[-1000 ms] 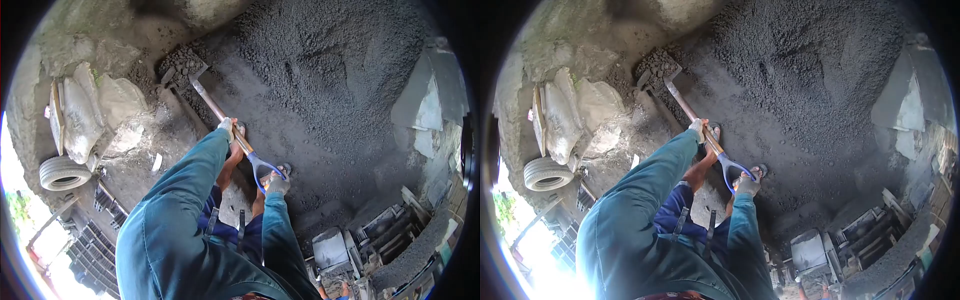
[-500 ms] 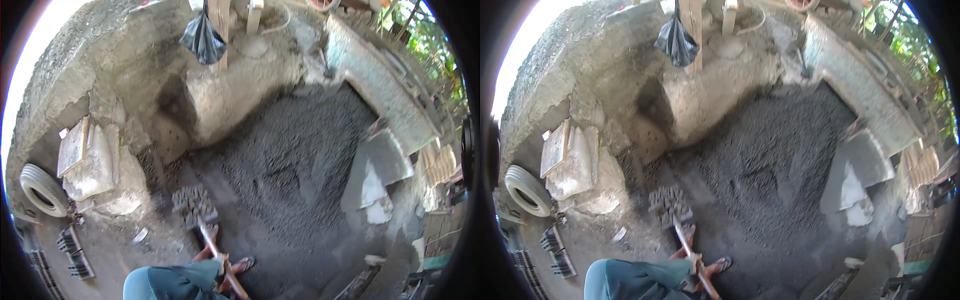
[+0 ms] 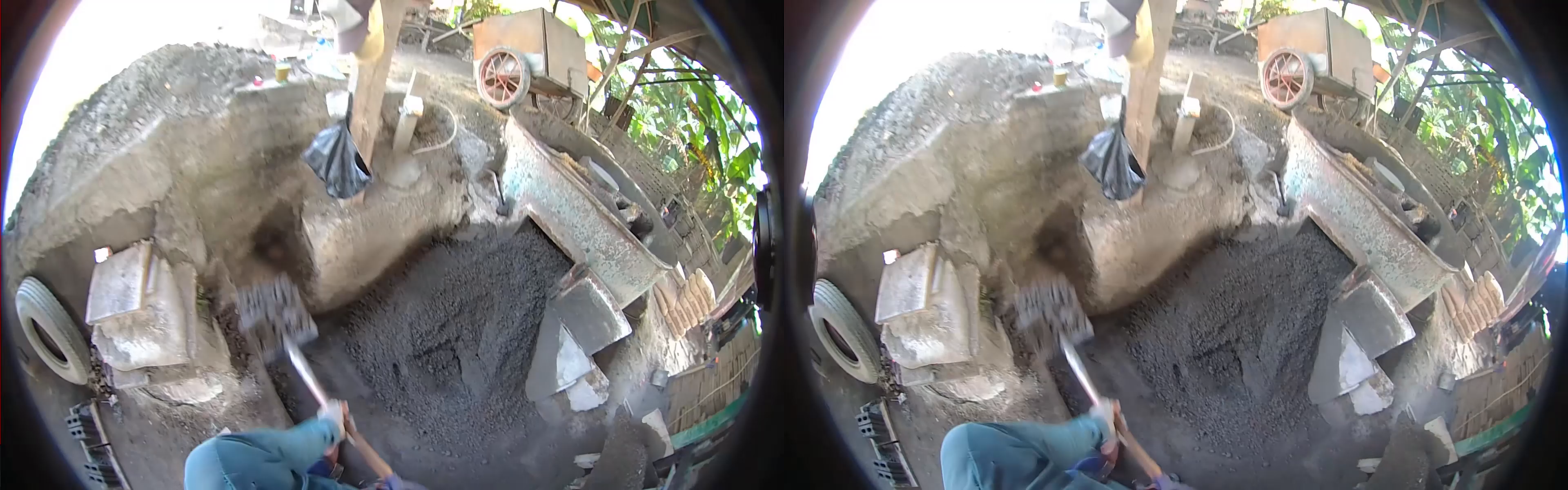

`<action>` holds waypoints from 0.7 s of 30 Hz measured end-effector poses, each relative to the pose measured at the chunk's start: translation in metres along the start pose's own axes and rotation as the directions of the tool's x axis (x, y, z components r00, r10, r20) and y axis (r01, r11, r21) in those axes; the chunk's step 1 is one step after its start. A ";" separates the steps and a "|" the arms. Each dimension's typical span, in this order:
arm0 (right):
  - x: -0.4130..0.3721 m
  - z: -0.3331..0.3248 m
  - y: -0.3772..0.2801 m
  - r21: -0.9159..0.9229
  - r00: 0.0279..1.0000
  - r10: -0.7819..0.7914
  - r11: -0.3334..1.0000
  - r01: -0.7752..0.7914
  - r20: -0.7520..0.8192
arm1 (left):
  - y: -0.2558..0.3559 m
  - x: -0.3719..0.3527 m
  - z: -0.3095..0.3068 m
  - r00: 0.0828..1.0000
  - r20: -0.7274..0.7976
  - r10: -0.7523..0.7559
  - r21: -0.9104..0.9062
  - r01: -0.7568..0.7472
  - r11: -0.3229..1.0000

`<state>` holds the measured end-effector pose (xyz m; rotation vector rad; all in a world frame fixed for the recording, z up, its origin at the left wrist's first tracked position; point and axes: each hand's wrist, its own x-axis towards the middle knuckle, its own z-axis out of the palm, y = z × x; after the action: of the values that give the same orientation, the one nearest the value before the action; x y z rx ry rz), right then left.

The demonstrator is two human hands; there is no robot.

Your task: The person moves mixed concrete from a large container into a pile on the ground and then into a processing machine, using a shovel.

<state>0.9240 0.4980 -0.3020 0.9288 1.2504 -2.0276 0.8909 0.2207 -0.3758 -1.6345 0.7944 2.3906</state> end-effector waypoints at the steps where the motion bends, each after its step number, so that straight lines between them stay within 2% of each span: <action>1: -0.001 0.035 -0.002 0.014 0.994 -0.015 1.000 0.013 0.108 | 0.070 -0.034 0.023 0.991 -0.015 0.130 0.014 -0.129 0.991; 2: -0.006 0.076 -0.010 0.049 0.967 -0.037 0.998 0.025 0.254 | 0.146 -0.078 0.046 0.950 0.012 0.313 0.013 -0.313 0.950; 3: -0.015 0.122 -0.020 0.093 0.915 -0.062 0.995 0.027 0.400 | 0.225 -0.112 0.062 0.814 0.150 0.561 -0.049 -0.560 0.827; 4: -0.032 0.177 -0.037 0.149 0.838 -0.094 0.989 0.015 0.538 | 0.304 -0.154 0.080 0.668 0.194 0.719 -0.151 -0.703 0.695; 5: -0.054 0.229 -0.061 0.204 0.749 -0.144 0.979 0.012 0.646 | 0.371 -0.196 0.093 0.501 0.216 0.838 -0.197 -0.818 0.540; 6: -0.117 0.303 -0.096 0.293 0.760 -0.167 0.955 -0.032 0.628 | 0.430 -0.226 0.097 0.365 0.215 0.906 -0.151 -0.904 0.400; 7: -0.109 0.336 -0.102 0.380 0.517 -0.256 0.913 -0.149 0.817 | 0.498 -0.227 0.096 0.353 0.193 0.915 -0.013 -0.932 0.362; 9: -0.167 0.349 -0.140 0.318 0.540 -0.280 0.948 0.023 0.794 | 0.514 -0.272 0.109 0.458 0.115 0.882 0.116 -0.888 0.446; 10: -0.164 0.334 -0.143 0.282 0.516 -0.239 0.959 -0.005 0.822 | 0.501 -0.271 0.108 0.518 0.127 0.846 0.085 -0.855 0.511; 11: -0.164 0.311 -0.140 0.293 0.551 -0.239 0.956 -0.011 0.800 | 0.466 -0.269 0.097 0.538 0.257 0.803 0.024 -0.834 0.551; 12: -0.148 0.278 -0.132 0.266 0.577 -0.230 0.964 0.023 0.783 | 0.435 -0.255 0.085 0.588 0.326 0.741 0.061 -0.795 0.604; 13: -0.120 0.236 -0.119 0.232 0.614 -0.215 0.971 0.053 0.760 | 0.399 -0.229 0.078 0.650 0.290 0.702 0.011 -0.736 0.677; 15: -0.064 0.135 -0.081 0.054 0.811 -0.262 0.960 0.276 0.523 | 0.308 -0.168 0.060 0.803 0.280 0.526 -0.059 -0.532 0.844; 16: -0.037 0.089 -0.063 -0.031 0.918 -0.235 0.966 0.258 0.321 | 0.255 -0.144 0.053 0.875 0.256 0.412 -0.084 -0.404 0.911; 17: -0.039 0.042 -0.041 -0.116 0.977 -0.196 0.972 0.205 0.086 | 0.201 -0.108 0.043 0.931 0.233 0.281 -0.130 -0.257 0.958; 18: -0.041 -0.011 -0.016 -0.091 0.989 -0.148 0.985 0.147 -0.009 | 0.140 -0.073 0.030 0.952 0.175 0.253 -0.126 -0.233 0.964; 19: -0.049 -0.041 -0.008 -0.054 0.990 -0.100 0.994 0.094 -0.104 | 0.087 -0.053 0.020 0.959 0.193 0.206 -0.137 -0.182 0.974; 20: -0.062 -0.071 0.004 -0.022 0.977 -0.043 0.999 0.040 -0.207 | 0.037 -0.033 0.005 0.965 0.247 0.094 -0.163 -0.055 0.985; 21: -0.077 -0.098 0.022 0.000 0.957 -0.002 1.000 0.002 -0.289 | -0.003 -0.039 0.008 0.990 0.144 -0.009 -0.177 0.035 0.984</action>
<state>1.0116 0.5873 -0.2835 1.2604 1.4015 -1.9423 0.9005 0.2338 -0.3396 -1.4995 0.5483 2.5945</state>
